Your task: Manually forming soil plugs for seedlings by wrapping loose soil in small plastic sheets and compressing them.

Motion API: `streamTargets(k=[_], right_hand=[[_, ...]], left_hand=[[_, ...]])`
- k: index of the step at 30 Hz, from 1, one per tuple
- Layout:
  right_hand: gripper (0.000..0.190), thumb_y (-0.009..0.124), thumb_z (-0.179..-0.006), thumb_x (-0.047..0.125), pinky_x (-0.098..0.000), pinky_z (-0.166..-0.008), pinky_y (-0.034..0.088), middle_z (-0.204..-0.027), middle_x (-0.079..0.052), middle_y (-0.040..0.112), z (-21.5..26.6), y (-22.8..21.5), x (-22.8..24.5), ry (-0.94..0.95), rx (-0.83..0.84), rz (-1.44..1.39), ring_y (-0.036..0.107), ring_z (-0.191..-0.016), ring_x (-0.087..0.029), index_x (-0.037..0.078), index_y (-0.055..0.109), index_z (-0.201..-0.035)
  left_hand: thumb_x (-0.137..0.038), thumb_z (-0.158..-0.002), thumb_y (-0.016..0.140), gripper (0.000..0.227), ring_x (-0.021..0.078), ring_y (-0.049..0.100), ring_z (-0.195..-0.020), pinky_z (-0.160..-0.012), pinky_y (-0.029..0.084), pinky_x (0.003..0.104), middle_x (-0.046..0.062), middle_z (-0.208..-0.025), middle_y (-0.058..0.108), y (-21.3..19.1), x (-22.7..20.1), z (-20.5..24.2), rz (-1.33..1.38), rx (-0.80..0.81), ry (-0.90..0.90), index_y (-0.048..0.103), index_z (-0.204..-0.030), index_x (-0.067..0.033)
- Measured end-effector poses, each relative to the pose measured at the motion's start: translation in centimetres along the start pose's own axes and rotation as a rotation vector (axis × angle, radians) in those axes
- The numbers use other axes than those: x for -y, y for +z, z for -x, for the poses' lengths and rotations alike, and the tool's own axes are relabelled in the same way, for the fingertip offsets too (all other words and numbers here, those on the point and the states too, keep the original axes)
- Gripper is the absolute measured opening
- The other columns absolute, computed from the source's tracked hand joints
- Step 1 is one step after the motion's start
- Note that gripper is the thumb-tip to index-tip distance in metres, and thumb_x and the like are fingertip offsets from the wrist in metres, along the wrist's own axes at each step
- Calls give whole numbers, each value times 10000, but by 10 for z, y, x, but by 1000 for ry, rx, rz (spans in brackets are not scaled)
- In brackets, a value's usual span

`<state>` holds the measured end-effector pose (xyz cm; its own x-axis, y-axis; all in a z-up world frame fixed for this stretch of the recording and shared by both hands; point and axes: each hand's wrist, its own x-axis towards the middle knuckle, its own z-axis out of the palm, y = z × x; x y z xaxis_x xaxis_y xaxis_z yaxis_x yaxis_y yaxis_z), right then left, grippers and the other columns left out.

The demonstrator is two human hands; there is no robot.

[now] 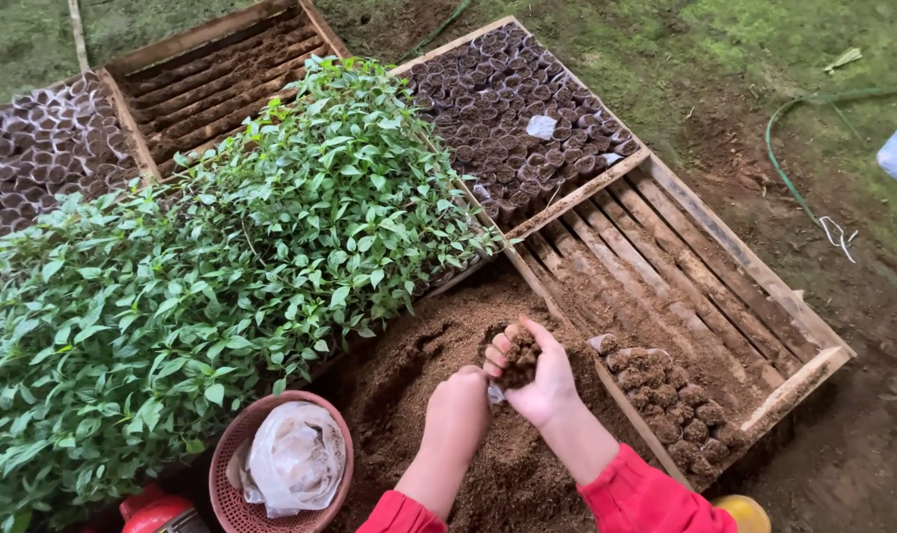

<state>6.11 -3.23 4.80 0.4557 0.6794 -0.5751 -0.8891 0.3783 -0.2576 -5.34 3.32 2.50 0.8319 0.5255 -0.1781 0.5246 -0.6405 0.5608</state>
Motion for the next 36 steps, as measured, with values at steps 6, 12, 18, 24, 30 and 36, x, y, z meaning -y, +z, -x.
streamTargets(k=[6, 12, 18, 24, 30, 36], right_hand=[[421, 424, -1020, 277, -325, -555, 383, -528, -15, 450, 5, 2, -7, -156, 79, 170, 426, -499, -161, 162, 421, -614], [408, 440, -1000, 268, -324, -540, 355, -581, -25, 446, 0, -8, -7, -180, 80, 216, 387, -507, -152, 140, 433, -613], [435, 433, -1011, 283, -327, -538, 361, -508, -14, 451, 4, -6, -7, -193, 80, 216, 430, -499, -162, 142, 476, -603], [388, 465, -980, 257, -353, -587, 384, -547, -50, 481, 11, 1, -9, -248, 92, 309, 448, -525, -188, 120, 472, -618], [398, 482, -966, 244, -349, -593, 377, -570, -72, 479, 11, -1, -9, -287, 72, 388, 434, -548, -194, 92, 481, -599], [377, 436, -988, 222, -370, -614, 414, -555, -69, 498, 13, -3, -10, -330, 73, 447, 466, -540, -208, 90, 504, -642]], left_hand=[[-6, -791, 660, 98, 274, 700, -710, -709, 592, 379, 112, -903, 731, -9, -7, 3, 153, 29, 10, 729, -860, -14], [9, -777, 684, 95, 261, 704, -698, -688, 605, 358, 111, -902, 721, -13, -11, 2, 129, 42, -34, 725, -860, -10], [-5, -783, 685, 53, 255, 701, -684, -672, 602, 359, 122, -847, 707, -9, -8, 0, 126, 52, -46, 706, -831, 3], [65, -759, 621, 223, 257, 712, -760, -753, 605, 343, 142, -936, 737, -25, -20, 2, 238, 142, -116, 725, -942, -10], [20, -772, 640, 183, 250, 703, -761, -738, 583, 348, 112, -909, 733, -33, -23, 5, 290, 101, -111, 740, -914, -36], [-9, -792, 677, 127, 206, 695, -750, -737, 606, 308, 95, -915, 727, -31, -22, 1, 272, 127, -126, 752, -889, -44]])
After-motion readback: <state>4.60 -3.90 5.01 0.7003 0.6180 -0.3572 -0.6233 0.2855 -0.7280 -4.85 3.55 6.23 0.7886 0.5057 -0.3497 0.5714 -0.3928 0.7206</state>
